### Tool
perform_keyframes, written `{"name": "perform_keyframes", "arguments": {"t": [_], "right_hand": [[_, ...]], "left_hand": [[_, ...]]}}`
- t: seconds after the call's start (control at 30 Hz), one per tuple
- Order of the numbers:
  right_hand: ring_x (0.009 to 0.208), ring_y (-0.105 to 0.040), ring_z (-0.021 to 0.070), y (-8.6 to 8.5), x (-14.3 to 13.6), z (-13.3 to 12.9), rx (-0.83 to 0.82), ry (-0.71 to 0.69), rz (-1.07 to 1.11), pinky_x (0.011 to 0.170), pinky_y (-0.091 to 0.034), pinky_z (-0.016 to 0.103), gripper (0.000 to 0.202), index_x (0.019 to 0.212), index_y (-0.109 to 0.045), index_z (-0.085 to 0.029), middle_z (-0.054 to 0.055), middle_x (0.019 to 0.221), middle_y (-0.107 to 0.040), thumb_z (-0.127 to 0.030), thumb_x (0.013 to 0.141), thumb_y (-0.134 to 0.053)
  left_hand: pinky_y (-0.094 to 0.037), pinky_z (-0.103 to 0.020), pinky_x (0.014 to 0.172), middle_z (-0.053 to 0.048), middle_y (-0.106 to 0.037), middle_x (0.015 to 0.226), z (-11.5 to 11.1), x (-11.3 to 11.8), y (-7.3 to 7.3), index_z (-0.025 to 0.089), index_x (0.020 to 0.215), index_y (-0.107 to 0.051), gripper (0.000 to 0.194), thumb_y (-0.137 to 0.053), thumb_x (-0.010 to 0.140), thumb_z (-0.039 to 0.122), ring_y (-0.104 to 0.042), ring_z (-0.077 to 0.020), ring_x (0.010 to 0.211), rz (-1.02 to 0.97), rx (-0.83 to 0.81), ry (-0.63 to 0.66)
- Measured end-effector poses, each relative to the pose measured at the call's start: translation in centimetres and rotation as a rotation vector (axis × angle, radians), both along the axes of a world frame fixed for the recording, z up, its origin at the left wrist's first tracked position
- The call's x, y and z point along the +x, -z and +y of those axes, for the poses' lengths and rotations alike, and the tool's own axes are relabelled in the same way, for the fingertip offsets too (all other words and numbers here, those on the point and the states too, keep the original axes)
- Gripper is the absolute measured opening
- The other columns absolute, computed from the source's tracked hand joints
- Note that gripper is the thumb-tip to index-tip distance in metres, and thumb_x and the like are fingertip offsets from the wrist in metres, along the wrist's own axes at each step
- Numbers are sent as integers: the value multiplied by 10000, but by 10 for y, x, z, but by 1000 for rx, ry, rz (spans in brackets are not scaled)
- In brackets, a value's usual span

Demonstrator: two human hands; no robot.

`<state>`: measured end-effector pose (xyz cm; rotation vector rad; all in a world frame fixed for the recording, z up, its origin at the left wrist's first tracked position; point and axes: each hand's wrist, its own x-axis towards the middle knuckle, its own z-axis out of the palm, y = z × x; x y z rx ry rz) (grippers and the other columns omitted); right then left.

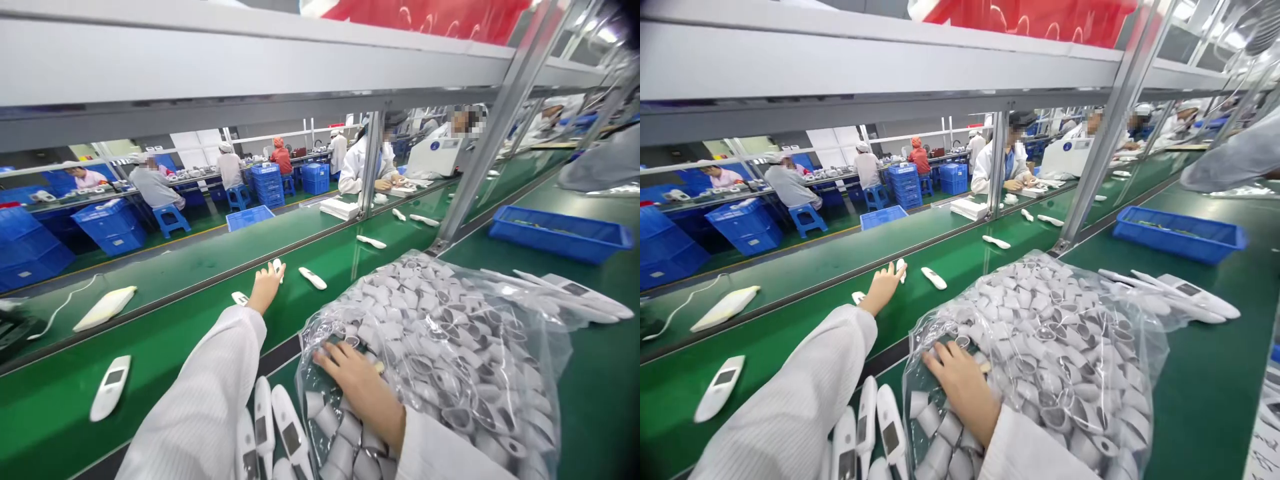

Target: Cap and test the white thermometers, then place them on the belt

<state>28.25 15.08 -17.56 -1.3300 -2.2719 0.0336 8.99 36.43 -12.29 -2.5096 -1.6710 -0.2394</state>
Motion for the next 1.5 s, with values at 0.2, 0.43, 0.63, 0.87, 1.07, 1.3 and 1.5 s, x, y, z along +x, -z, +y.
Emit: {"name": "perform_keyframes", "arguments": {"t": [0.2, 0.43, 0.63, 0.87, 1.07, 1.3, 1.5], "right_hand": [[944, -629, 216, 3, 4, 3, -77, -14, -211, 715, -524, 305, 415, 1265, -576, -198, 74, 1085, -637, -12, 900, -506], [916, -645, 201, -5, 6, 6, -206, -60, -63, 720, -511, 296, 289, 1037, -625, -160, 81, 1032, -636, -27, 913, -399], [916, -666, 189, -6, 10, 2, -245, -82, 220, 802, -513, 299, 426, 1117, -561, -200, 60, 985, -688, -19, 770, -392], [879, -644, 209, -42, -7, 19, -206, -59, 636, 774, -529, 335, 373, 1171, -534, -200, 83, 986, -656, -338, 827, -496], [573, -496, 149, -82, -22, 16, -195, 13, 845, 521, -383, 248, 381, 993, -583, -198, -17, 636, -544, -376, 671, -683], [406, -296, 70, -127, -54, -16, -197, -84, 928, 433, -246, 228, 348, 990, -487, -229, -41, 641, -528, -530, 822, -538], [612, -533, 145, -120, -55, -19, -179, 69, 539, 578, -384, 255, 196, 1002, -588, -178, -9, 645, -575, -202, 854, -461]], "left_hand": [[-536, -467, 940, -111, -595, 1284, 36, 2, 11, 160, 1250, -587, 362, -610, 942, 347, -612, -242, 1115, -332, -136, -79], [-543, -460, 922, -109, -592, 1278, -4, -31, -15, 160, 1261, -576, 373, -605, 944, 354, -614, -241, 1102, -1003, -274, -333], [-570, -413, 854, -101, -624, 1204, -97, -48, -48, 151, 1240, -582, 364, -587, 955, 376, -644, -211, 1012, -1692, -540, -427], [-578, -320, 745, -42, -659, 915, -232, -85, -72, 123, 1035, -623, 288, -497, 1004, 381, -650, -131, 778, -2242, -662, -338], [-584, -352, 891, -66, -711, 974, -311, -104, -98, 112, 947, -650, 158, -503, 952, 53, -683, -130, 863, -2309, -686, -147], [-611, -261, 751, -94, -728, 1082, -359, -101, -125, 152, 1136, -627, 205, -607, 933, 173, -702, -154, 853, -2090, -614, 232], [-555, -175, 584, -30, -684, 831, -364, -119, -129, 137, 947, -651, 188, -729, 833, 265, -617, -95, 660, -1985, -520, 171]]}}
